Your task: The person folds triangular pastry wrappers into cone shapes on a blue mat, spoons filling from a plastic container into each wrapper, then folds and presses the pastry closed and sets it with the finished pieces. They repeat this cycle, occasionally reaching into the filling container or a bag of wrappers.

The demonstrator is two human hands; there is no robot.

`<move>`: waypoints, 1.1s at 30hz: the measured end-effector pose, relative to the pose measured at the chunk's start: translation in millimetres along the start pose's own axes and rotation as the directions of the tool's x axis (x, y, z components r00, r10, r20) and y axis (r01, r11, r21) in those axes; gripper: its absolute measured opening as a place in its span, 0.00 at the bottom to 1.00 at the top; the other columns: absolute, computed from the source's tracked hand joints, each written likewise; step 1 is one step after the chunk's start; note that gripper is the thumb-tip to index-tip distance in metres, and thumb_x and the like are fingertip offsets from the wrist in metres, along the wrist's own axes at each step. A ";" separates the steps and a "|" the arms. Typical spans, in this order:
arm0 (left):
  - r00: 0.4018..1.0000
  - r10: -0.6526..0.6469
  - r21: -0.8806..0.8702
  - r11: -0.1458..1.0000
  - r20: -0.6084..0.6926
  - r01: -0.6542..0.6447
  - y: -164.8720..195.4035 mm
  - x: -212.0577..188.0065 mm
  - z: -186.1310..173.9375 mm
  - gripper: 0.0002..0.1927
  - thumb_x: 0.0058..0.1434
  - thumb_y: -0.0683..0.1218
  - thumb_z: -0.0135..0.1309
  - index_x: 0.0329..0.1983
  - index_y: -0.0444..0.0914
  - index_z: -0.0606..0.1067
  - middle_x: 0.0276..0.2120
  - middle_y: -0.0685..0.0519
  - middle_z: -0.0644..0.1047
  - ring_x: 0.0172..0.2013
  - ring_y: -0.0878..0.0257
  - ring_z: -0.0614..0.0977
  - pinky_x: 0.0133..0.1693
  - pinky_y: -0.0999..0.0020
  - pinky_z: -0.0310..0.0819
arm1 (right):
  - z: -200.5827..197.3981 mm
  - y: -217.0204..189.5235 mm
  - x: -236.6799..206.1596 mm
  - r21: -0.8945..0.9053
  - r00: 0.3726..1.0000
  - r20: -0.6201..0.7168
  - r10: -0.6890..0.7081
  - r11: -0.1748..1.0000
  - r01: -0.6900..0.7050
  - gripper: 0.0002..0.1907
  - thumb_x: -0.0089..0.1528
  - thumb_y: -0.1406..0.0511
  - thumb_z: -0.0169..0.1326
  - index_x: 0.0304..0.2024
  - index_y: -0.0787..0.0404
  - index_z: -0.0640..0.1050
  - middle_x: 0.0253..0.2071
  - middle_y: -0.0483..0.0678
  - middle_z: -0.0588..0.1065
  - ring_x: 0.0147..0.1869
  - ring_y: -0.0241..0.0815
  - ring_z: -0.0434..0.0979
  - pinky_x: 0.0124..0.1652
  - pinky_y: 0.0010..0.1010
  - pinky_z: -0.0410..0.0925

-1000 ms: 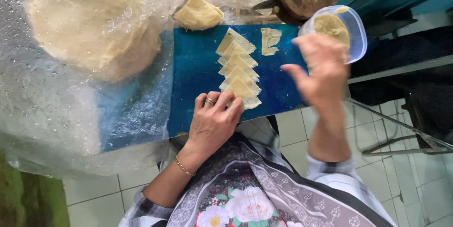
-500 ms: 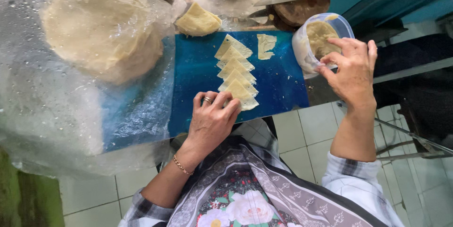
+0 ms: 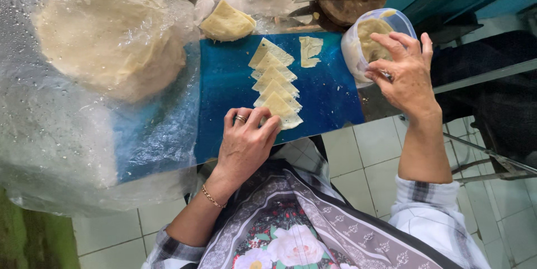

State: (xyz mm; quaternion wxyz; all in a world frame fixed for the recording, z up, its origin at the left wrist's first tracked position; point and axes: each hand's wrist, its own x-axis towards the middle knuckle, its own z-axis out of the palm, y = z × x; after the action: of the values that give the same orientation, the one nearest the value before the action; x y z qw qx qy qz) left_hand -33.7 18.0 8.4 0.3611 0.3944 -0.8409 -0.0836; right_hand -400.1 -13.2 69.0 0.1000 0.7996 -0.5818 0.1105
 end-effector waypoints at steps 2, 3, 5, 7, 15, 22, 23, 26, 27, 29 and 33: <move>1.000 0.000 -0.006 1.000 -0.001 -0.001 0.6 -0.3 0.5 0.08 0.62 0.47 0.61 0.42 0.45 0.76 0.42 0.56 0.73 0.45 0.56 0.76 0.53 0.53 0.63 | -2.2 2.1 0.7 -0.052 0.999 0.009 -0.039 0.998 0.039 0.06 0.60 0.59 0.67 0.34 0.51 0.84 0.72 0.36 0.71 0.78 0.47 0.62 0.77 0.63 0.44; 1.000 0.000 -0.008 1.000 -0.005 0.000 0.8 -0.3 0.7 0.08 0.62 0.47 0.61 0.42 0.45 0.76 0.42 0.56 0.73 0.45 0.56 0.76 0.53 0.53 0.63 | -3.7 2.7 1.8 -0.094 0.998 0.010 -0.065 0.993 0.066 0.06 0.60 0.58 0.67 0.33 0.50 0.83 0.72 0.35 0.71 0.79 0.47 0.62 0.78 0.62 0.44; 1.000 0.001 -0.007 1.000 -0.011 -0.001 0.7 -0.7 0.1 0.08 0.62 0.47 0.61 0.43 0.45 0.76 0.43 0.56 0.73 0.45 0.56 0.76 0.53 0.53 0.63 | -6.9 1.5 5.4 -0.219 0.992 0.028 -0.122 0.968 0.125 0.09 0.60 0.57 0.67 0.31 0.50 0.82 0.72 0.35 0.71 0.79 0.46 0.62 0.78 0.62 0.44; 1.000 0.007 -0.006 1.000 -0.015 -0.007 0.7 -0.4 -0.1 0.08 0.62 0.47 0.61 0.43 0.46 0.76 0.43 0.57 0.73 0.45 0.56 0.76 0.54 0.53 0.63 | -14.0 -0.7 10.1 -0.380 0.983 0.069 -0.172 0.906 0.185 0.13 0.60 0.54 0.68 0.28 0.51 0.80 0.72 0.36 0.72 0.78 0.45 0.62 0.77 0.61 0.44; 1.000 0.019 -0.004 1.000 -0.017 -0.019 -1.0 0.2 0.8 0.08 0.61 0.46 0.61 0.42 0.44 0.76 0.42 0.55 0.74 0.45 0.55 0.76 0.54 0.53 0.63 | -35.7 -53.2 16.2 0.116 0.995 -0.047 -0.090 0.989 0.095 0.16 0.63 0.57 0.62 0.50 0.55 0.81 0.68 0.47 0.69 0.74 0.50 0.65 0.74 0.56 0.49; 0.999 0.037 -0.039 0.999 0.009 -0.037 -3.3 0.8 -3.6 0.07 0.63 0.47 0.59 0.43 0.43 0.76 0.44 0.55 0.74 0.46 0.56 0.76 0.53 0.55 0.64 | 36.6 -133.2 22.9 -0.116 0.905 0.037 -0.424 0.898 0.425 0.33 0.62 0.67 0.57 0.70 0.41 0.71 0.73 0.44 0.63 0.75 0.47 0.62 0.74 0.63 0.43; 0.999 0.036 -0.037 0.999 0.007 -0.036 -3.7 0.3 -4.1 0.07 0.63 0.47 0.59 0.43 0.43 0.76 0.44 0.55 0.74 0.46 0.56 0.76 0.53 0.55 0.64 | 40.7 -134.3 22.2 -0.175 0.878 0.054 -0.475 0.861 0.477 0.33 0.63 0.64 0.57 0.71 0.39 0.70 0.75 0.44 0.62 0.75 0.47 0.61 0.73 0.65 0.42; 1.000 0.027 -0.037 0.999 0.000 -0.027 -5.4 -0.5 -2.6 0.07 0.64 0.47 0.59 0.43 0.43 0.76 0.45 0.54 0.74 0.47 0.56 0.76 0.54 0.54 0.64 | 44.5 -125.3 21.2 -0.351 0.843 0.146 -0.517 0.770 0.533 0.37 0.65 0.59 0.55 0.76 0.33 0.62 0.79 0.42 0.56 0.78 0.49 0.57 0.73 0.66 0.40; 1.000 0.021 -0.035 0.999 0.003 -0.021 -5.6 -1.3 -1.9 0.07 0.64 0.46 0.59 0.42 0.43 0.76 0.45 0.54 0.75 0.47 0.56 0.76 0.54 0.55 0.65 | 46.0 -121.4 22.6 -0.388 0.828 0.156 -0.538 0.738 0.552 0.37 0.67 0.59 0.54 0.78 0.33 0.60 0.80 0.43 0.55 0.79 0.50 0.56 0.73 0.66 0.40; 1.000 0.023 -0.030 0.999 0.015 -0.022 -7.1 -3.0 -1.9 0.07 0.63 0.46 0.59 0.43 0.43 0.76 0.45 0.54 0.75 0.47 0.56 0.76 0.54 0.55 0.65 | 50.0 -112.9 30.1 -0.467 0.803 0.175 -0.570 0.670 0.577 0.39 0.70 0.57 0.52 0.81 0.31 0.54 0.82 0.43 0.53 0.81 0.52 0.53 0.73 0.66 0.40; 0.999 0.036 -0.032 0.999 0.002 -0.036 -6.8 -3.4 -2.9 0.07 0.63 0.46 0.59 0.43 0.43 0.76 0.44 0.55 0.74 0.47 0.56 0.76 0.54 0.55 0.65 | 55.4 -100.0 51.5 -0.574 0.763 0.191 -0.618 0.560 0.597 0.42 0.71 0.56 0.51 0.82 0.25 0.47 0.83 0.43 0.49 0.82 0.55 0.49 0.72 0.67 0.39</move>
State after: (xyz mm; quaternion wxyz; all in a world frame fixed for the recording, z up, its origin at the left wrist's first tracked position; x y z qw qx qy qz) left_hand -26.1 16.3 5.8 0.3677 0.3733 -0.8469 -0.0911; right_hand -286.2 -45.6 28.0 0.3902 0.8726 -0.2725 -0.1096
